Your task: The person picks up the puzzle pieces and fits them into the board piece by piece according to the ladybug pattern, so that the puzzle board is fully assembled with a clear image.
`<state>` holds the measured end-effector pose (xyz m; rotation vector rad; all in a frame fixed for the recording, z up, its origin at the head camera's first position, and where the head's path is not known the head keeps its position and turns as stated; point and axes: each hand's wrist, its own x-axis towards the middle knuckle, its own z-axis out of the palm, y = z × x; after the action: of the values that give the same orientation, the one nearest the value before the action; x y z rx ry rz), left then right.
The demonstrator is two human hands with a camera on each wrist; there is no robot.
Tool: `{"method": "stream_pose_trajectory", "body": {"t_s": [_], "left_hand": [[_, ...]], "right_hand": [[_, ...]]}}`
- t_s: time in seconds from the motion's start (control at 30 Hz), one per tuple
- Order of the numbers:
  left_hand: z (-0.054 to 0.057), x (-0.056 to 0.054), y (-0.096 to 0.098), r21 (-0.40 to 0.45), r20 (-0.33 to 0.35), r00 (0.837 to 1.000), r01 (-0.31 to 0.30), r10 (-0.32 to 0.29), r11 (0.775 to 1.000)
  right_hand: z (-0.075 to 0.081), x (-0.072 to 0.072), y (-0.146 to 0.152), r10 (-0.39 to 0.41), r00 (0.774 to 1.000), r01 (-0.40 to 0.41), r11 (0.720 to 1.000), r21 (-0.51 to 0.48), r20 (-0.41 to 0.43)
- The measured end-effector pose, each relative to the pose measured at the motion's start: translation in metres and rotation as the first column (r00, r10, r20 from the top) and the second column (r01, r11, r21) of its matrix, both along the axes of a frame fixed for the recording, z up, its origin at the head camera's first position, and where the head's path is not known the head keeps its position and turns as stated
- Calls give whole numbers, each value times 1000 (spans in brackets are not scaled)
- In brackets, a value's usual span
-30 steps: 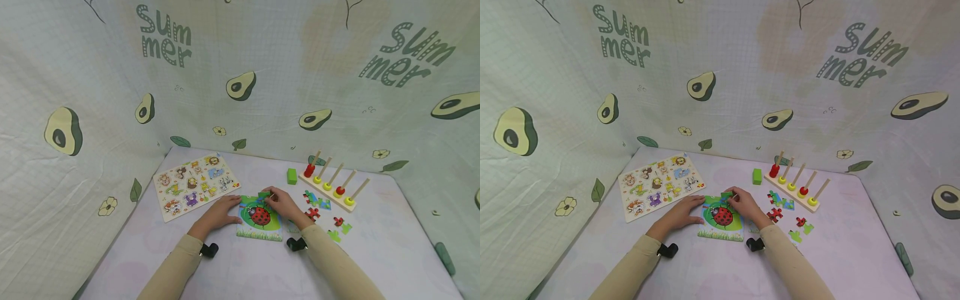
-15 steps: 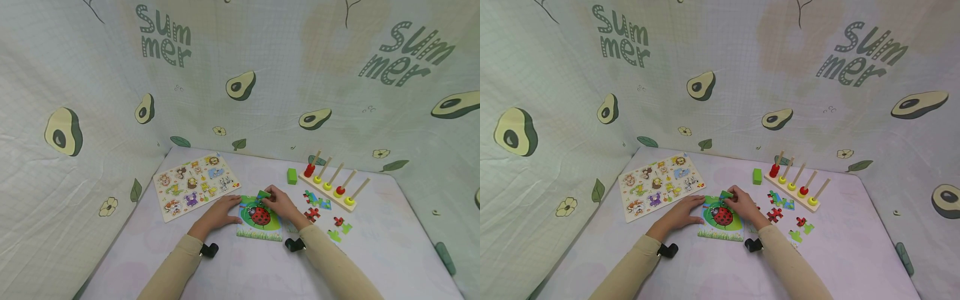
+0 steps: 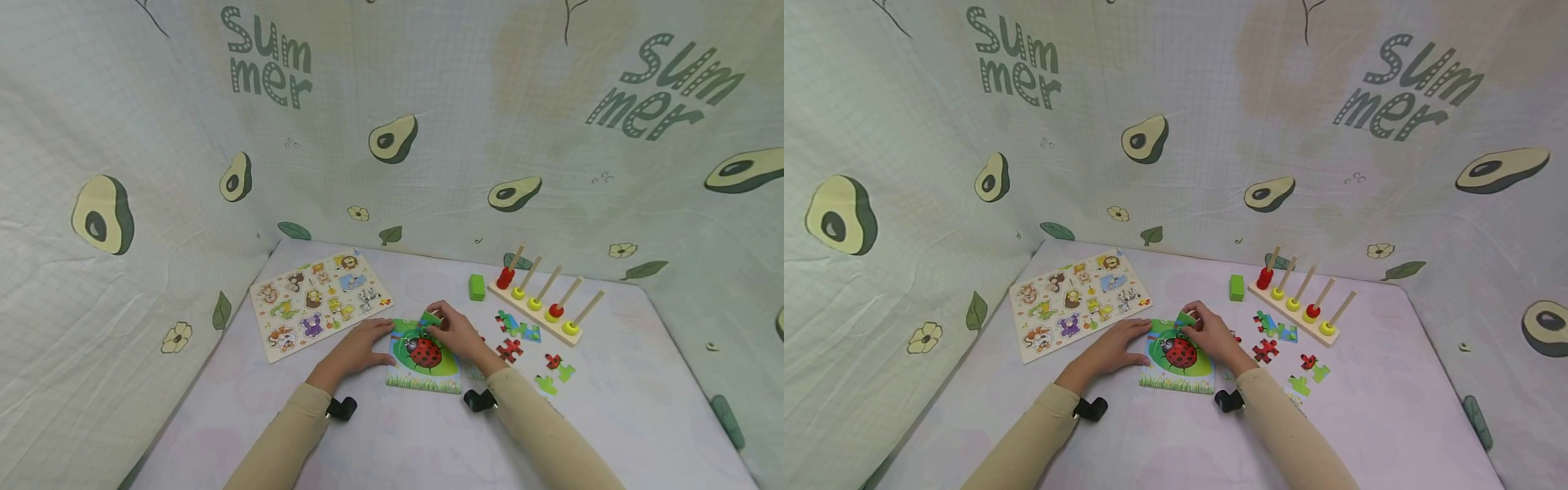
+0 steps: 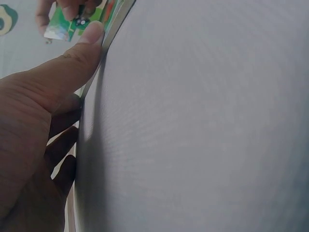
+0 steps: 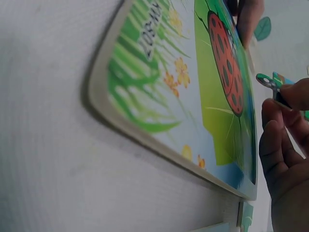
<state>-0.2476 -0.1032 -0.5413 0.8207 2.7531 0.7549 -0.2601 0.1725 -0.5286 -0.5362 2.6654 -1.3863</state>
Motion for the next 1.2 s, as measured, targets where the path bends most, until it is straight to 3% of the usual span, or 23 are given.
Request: {"method": "stream_pose_trajectory", "body": {"t_s": [0.2,0.5,0.83,1.2], "left_hand": [[-1,0,0,4,0,1000,0,0,1000],[-1,0,-1,10,5,1000,-2,2,1000],[-1,0,0,10,1,1000,2,-2,1000],[-1,0,-1,2,-1,1000,4,-4,1000]], "right_hand": [[2,1,-3,-5,1000,5,1000,0,5],[4,2,-6,-33,996,36,999,-35,85],[0,2,-10,-39,998,38,999,8,53],[0,3,-14,-18,997,21,999,-35,72]]}}
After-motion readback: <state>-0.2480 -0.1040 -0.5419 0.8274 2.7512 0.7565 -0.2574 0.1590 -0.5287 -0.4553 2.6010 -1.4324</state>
